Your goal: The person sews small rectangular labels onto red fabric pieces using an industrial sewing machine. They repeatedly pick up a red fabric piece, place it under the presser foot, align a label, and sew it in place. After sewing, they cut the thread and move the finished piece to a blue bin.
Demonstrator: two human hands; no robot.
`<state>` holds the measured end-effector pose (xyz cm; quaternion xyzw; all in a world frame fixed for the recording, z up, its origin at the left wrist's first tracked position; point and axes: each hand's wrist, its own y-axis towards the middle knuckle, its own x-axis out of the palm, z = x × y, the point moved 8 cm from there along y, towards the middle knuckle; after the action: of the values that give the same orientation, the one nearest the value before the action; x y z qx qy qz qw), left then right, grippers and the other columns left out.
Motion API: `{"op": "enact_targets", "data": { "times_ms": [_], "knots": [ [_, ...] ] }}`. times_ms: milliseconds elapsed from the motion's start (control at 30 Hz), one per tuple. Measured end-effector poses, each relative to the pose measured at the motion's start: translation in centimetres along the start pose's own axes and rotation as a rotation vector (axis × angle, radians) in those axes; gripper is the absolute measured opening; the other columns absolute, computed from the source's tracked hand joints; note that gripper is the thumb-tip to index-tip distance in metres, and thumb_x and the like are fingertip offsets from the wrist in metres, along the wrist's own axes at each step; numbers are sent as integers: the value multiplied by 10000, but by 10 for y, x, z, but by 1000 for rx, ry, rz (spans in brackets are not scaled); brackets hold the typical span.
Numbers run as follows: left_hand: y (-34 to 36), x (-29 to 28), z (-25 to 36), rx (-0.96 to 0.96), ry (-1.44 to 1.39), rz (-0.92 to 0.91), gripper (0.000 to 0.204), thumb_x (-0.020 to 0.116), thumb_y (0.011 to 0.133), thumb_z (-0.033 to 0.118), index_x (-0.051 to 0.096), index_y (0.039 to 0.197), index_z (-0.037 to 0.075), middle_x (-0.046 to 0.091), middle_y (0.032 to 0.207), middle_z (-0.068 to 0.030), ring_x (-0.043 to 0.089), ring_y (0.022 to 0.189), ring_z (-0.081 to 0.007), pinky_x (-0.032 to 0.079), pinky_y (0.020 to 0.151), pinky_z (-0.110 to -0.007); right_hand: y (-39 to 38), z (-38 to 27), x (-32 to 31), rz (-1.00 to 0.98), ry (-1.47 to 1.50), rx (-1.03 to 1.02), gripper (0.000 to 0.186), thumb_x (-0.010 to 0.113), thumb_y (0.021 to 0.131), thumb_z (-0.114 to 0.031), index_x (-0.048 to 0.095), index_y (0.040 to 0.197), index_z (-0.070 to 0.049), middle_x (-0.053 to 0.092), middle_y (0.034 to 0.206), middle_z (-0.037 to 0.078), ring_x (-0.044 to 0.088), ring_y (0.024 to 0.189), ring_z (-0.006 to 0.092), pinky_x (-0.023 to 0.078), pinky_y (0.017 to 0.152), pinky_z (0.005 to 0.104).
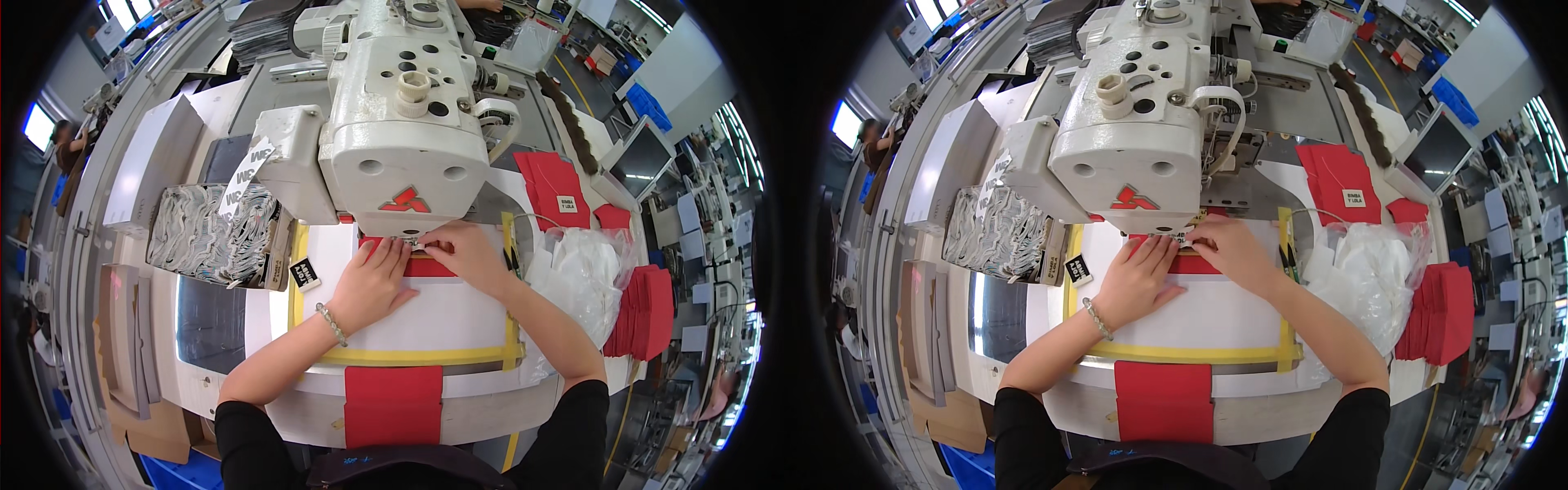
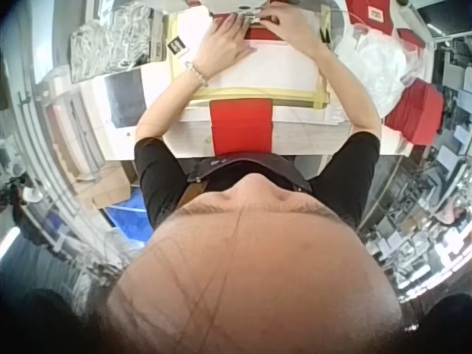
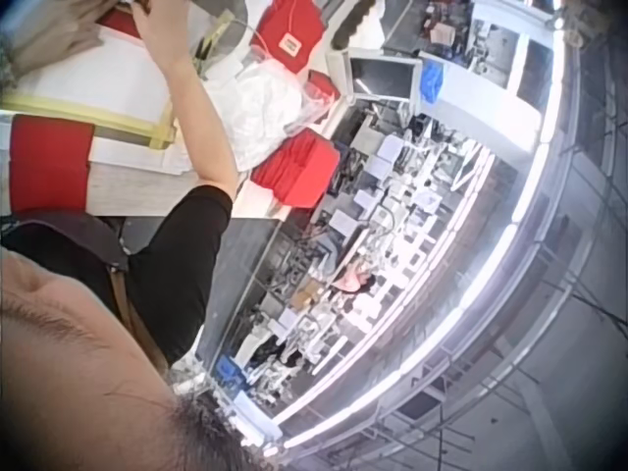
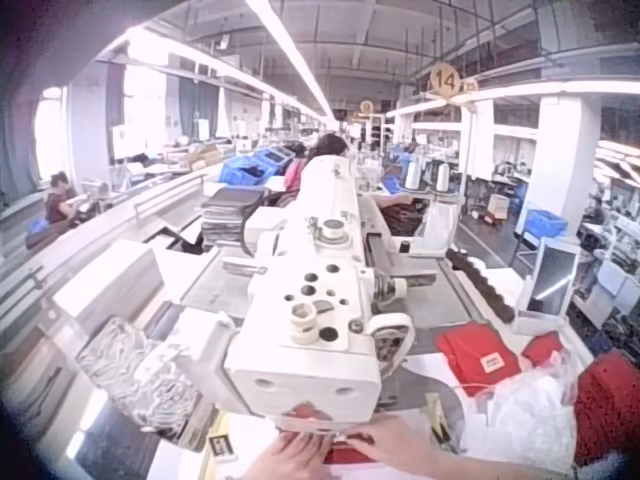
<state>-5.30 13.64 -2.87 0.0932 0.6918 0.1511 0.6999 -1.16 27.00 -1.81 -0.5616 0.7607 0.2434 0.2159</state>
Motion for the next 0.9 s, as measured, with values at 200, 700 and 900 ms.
{"op": "enact_targets", "data": {
  "times_ms": [200,700,900],
  "knots": [
    [-1,5,6,67,-138,25,654,664,852,400,521,1301,-54,566,1307,-205,537,1231,-321,387,1069,-428,-2,-4,6,104,-243,-302,112,677,809,-81,677,913,-39,659,894,104,625,792,297,490,741,389],
    [6,3,6,-32,-214,-7,683,691,820,418,488,1282,-42,528,1301,-210,507,1227,-340,387,1052,-428,-19,-13,-3,135,-547,-440,252,739,778,-230,666,975,-92,617,1041,34,576,932,210,424,830,357],
    [10,3,5,-50,-214,-3,668,688,818,418,500,1272,-35,534,1263,-177,511,1188,-324,400,1009,-420,-15,-15,-2,117,-581,-387,249,694,804,-217,652,1014,-90,576,1130,59,547,995,218,401,859,369]
  ]
}}
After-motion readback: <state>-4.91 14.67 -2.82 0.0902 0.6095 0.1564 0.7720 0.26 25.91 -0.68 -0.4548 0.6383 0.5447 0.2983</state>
